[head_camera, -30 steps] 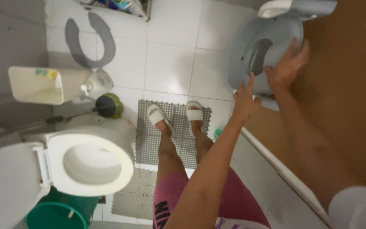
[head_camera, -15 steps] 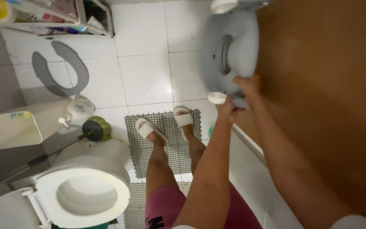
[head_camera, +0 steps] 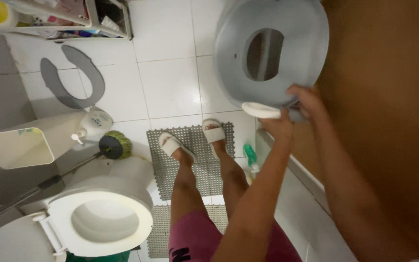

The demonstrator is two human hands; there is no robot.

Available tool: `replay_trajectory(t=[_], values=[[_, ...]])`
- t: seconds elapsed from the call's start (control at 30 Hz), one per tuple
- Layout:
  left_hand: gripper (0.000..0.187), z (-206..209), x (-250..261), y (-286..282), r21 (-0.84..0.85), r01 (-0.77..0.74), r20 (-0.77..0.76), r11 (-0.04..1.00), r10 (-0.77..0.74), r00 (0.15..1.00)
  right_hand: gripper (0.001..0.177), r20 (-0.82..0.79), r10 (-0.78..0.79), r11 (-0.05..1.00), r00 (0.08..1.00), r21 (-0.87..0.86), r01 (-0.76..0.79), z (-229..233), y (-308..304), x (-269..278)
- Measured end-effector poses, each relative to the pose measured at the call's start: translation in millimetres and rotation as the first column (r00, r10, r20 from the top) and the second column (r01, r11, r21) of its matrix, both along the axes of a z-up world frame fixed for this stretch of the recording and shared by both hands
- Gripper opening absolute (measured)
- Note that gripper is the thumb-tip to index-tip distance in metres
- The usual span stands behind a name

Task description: The person carries a mop handle from an outdoor area into a bathroom, hangs a power cord on a wall hook, and moves a small plastic toilet seat and items on a storage rack.

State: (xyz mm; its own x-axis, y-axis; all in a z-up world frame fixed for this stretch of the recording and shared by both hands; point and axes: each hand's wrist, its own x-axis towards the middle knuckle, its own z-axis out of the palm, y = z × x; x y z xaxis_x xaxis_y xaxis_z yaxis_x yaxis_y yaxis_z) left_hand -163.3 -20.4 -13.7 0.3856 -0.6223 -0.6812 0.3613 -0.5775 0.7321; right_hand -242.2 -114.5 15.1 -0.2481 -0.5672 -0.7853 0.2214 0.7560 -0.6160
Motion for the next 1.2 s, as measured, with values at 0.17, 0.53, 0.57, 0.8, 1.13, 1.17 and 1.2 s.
replay_trajectory(t=[0.17, 0.53, 0.57, 0.8, 1.13, 1.17, 1.2], values=[[0.072, 32.1, 17.1, -1.3, -0.104, -0.045, 0.143, 0.994, 0.059, 0.988, 0.047, -0.086, 0.08, 0.996, 0.993, 0.053, -0.075, -8.2, 8.8, 5.5], [0.063, 88.5, 123.8, -13.5, 0.049, -0.322, -0.125, 0.946, 0.325, 0.937, 0.043, 0.101, 0.19, 0.948, 0.977, -0.278, -0.156, 12.2, -4.7, 131.0], [0.061, 88.9, 124.8, -9.2, 0.085, -0.322, -0.146, 0.943, 0.331, 0.932, 0.043, 0.103, 0.189, 0.949, 0.977, -0.276, -0.154, 15.9, -2.2, 131.7], [0.041, 49.3, 90.0, 16.2, 0.156, -0.134, -0.062, 0.979, 0.145, 0.987, 0.046, -0.027, 0.138, 0.987, 0.99, 0.081, -0.136, -4.7, 21.2, 79.3], [0.05, -22.8, 21.6, 52.1, 0.173, 0.211, -0.194, 0.962, -0.177, 0.965, 0.056, -0.246, 0.101, 0.991, 0.964, -0.056, -0.119, -43.8, 44.6, -8.0], [0.053, -23.0, 23.6, 55.4, 0.11, 0.219, -0.265, 0.969, -0.184, 0.947, 0.056, -0.245, 0.099, 0.992, 0.964, -0.054, -0.115, -45.0, 43.7, -9.6], [0.053, -22.1, 27.1, 55.2, 0.112, 0.223, -0.265, 0.968, -0.187, 0.946, 0.054, -0.292, 0.123, 0.99, 0.949, -0.032, -0.138, -45.2, 42.4, -10.3]])
